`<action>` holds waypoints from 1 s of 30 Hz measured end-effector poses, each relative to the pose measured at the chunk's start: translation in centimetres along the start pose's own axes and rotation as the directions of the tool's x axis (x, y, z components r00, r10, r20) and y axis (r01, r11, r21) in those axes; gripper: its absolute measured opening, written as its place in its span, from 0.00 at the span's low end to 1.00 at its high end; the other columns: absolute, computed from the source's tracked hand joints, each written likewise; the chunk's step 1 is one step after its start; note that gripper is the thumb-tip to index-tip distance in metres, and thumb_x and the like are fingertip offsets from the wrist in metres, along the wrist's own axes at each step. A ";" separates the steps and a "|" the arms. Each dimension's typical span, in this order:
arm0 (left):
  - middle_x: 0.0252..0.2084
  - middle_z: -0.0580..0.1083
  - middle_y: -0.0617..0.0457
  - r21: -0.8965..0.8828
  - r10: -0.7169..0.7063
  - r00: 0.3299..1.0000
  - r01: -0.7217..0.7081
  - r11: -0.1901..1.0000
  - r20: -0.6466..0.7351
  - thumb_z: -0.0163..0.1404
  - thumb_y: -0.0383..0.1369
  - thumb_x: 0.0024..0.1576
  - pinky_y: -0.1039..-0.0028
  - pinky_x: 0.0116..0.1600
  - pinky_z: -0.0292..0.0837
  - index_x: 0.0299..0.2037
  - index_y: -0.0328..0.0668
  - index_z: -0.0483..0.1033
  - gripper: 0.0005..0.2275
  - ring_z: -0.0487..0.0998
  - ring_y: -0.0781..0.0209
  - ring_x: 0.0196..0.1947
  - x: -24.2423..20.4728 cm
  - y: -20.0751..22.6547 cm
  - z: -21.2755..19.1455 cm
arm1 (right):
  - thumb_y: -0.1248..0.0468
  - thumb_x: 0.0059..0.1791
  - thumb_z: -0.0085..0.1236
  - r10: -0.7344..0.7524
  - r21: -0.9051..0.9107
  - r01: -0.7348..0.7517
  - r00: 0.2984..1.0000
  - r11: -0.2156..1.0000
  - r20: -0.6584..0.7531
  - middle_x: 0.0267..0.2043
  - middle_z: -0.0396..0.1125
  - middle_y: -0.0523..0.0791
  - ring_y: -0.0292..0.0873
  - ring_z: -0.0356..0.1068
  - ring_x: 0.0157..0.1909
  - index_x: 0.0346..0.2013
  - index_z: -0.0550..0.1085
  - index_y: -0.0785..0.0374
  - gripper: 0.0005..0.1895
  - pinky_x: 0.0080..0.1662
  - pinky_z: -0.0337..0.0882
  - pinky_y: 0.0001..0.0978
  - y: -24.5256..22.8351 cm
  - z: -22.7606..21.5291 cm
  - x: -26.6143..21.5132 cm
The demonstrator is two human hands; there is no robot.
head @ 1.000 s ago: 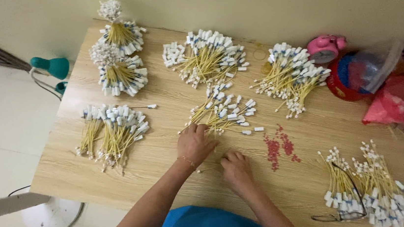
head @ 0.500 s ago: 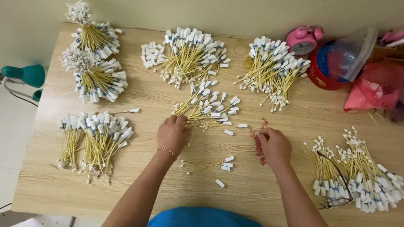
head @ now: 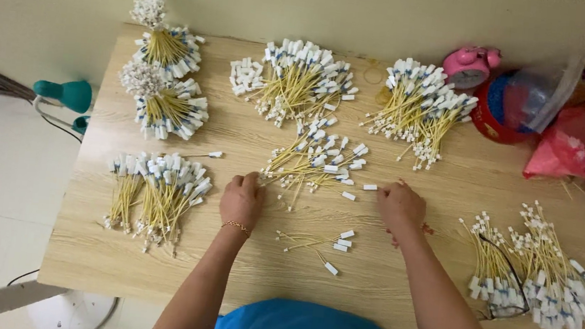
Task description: The person is assembling small electronic connector parts at a desk.
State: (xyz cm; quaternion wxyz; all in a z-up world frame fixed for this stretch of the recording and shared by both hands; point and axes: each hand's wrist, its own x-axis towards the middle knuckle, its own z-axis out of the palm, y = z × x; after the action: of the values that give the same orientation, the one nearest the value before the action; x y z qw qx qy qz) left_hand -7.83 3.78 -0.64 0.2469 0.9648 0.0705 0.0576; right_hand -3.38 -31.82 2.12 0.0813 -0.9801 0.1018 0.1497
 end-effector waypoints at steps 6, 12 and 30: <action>0.42 0.78 0.51 0.038 -0.080 0.994 0.077 0.996 0.080 0.55 0.37 0.57 0.57 0.45 0.77 0.45 0.53 0.81 0.08 0.79 0.48 0.44 0.9 0.1 0.9 | 0.49 0.57 0.50 0.230 0.282 -0.312 0.930 0.907 0.287 0.30 0.75 0.50 0.52 0.78 0.32 0.45 0.77 0.56 0.16 0.40 0.79 0.45 -4.0 -7.7 -4.9; 0.44 0.77 0.51 -0.027 -0.118 0.992 0.119 0.993 0.048 0.55 0.38 0.58 0.58 0.43 0.78 0.46 0.54 0.80 0.08 0.80 0.47 0.41 1.0 0.7 0.3 | 0.56 0.49 0.61 -0.091 0.277 0.189 0.939 0.942 -0.331 0.30 0.74 0.47 0.40 0.72 0.28 0.37 0.77 0.64 0.13 0.33 0.71 0.36 4.1 2.5 -0.5; 0.47 0.76 0.49 0.017 -0.120 0.983 0.119 0.993 0.140 0.55 0.38 0.56 0.57 0.46 0.76 0.49 0.56 0.80 0.12 0.78 0.46 0.44 8.2 3.5 2.0 | 0.66 0.54 0.55 -0.043 0.962 -0.095 0.993 0.254 0.110 0.36 0.70 0.45 0.37 0.70 0.36 0.46 0.76 0.67 0.09 0.40 0.74 0.30 -0.1 -1.8 -6.1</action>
State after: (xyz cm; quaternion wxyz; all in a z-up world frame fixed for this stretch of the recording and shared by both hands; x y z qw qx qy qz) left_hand 0.87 1.13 -0.06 0.2500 0.9615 0.1108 -0.0259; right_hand -8.56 -31.04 5.75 0.6658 -0.7143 0.1833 0.1130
